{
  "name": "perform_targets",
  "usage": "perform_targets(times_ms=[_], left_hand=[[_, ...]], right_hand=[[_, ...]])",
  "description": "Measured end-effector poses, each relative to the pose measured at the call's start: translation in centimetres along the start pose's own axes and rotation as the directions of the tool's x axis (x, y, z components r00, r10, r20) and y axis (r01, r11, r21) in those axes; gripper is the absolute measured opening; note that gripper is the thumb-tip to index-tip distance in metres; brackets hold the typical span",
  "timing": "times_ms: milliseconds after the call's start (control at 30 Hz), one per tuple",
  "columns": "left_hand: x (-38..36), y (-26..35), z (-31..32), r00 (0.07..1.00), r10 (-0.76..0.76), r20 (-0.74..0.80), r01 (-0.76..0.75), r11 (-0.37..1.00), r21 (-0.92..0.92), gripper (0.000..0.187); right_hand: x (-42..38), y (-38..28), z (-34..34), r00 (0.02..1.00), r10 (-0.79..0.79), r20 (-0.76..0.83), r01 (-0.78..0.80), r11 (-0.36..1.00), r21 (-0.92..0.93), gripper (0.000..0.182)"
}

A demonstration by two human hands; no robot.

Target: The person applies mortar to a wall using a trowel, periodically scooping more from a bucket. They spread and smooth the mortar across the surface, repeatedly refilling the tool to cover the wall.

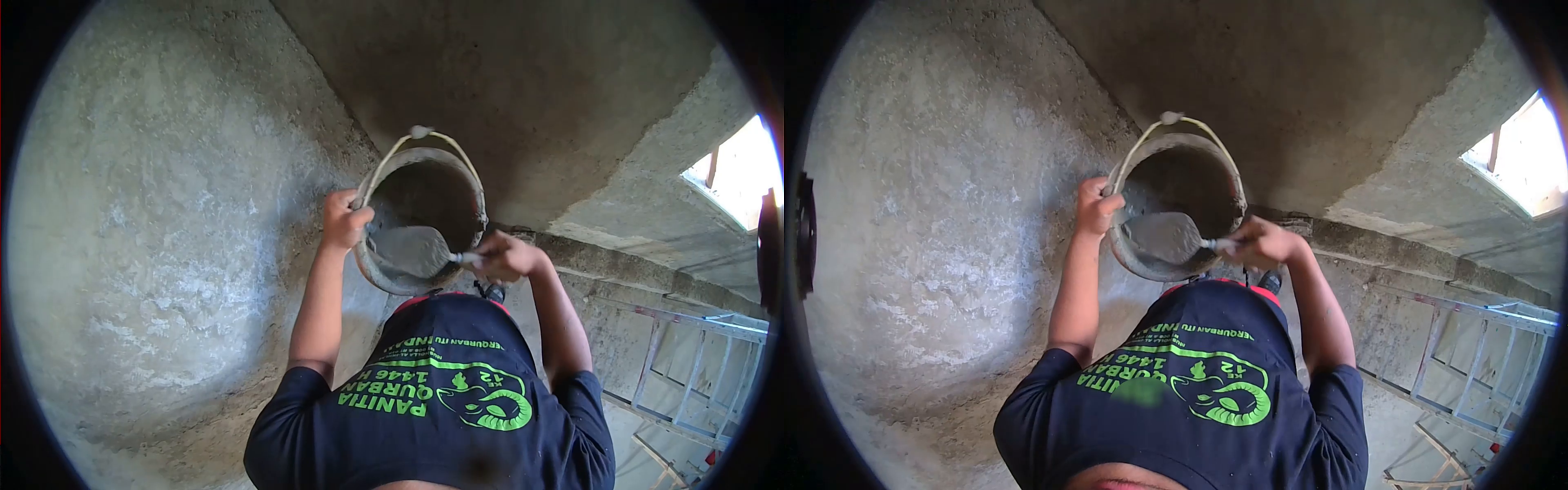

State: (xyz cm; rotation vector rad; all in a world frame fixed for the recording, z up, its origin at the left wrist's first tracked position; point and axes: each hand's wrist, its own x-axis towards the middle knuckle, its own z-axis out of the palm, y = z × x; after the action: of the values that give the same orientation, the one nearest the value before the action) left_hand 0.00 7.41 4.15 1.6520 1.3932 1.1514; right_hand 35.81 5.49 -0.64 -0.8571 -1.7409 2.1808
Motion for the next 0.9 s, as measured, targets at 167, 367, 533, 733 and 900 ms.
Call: perform_targets(times_ms=[167,367,533,733,900], left_hand=[[-1.2,-3.1,-0.7,0.958,-0.083,-0.273,0.076,0.996,-0.036,0.018],[-2.2,-4.7,0.6,0.956,-0.151,-0.253,0.187,0.974,0.125,0.021],[-2.7,-6.7,-0.8,0.964,-0.140,-0.227,0.177,0.972,0.156,0.019],[-4.4,-5.7,-1.7,0.935,-0.247,-0.256,0.257,0.966,0.007,0.016],[-5.8,-7.5,-2.0,0.925,-0.279,-0.257,0.292,0.956,0.013,0.014]], right_hand=[[-4.5,1.3,1.3,0.983,-0.107,-0.147,0.159,0.899,0.409,0.037],[-3.6,-5.2,1.3,0.699,-0.448,-0.558,0.560,0.828,0.036,0.045],[-0.4,-9.2,-2.4,0.134,-0.860,-0.492,-0.064,0.488,-0.870,0.048],[4.1,-10.8,-4.8,-0.079,-0.872,-0.483,-0.353,0.477,-0.805,0.057],[5.3,-11.1,-6.7,-0.056,-0.837,-0.544,-0.501,0.495,-0.710,0.054]])
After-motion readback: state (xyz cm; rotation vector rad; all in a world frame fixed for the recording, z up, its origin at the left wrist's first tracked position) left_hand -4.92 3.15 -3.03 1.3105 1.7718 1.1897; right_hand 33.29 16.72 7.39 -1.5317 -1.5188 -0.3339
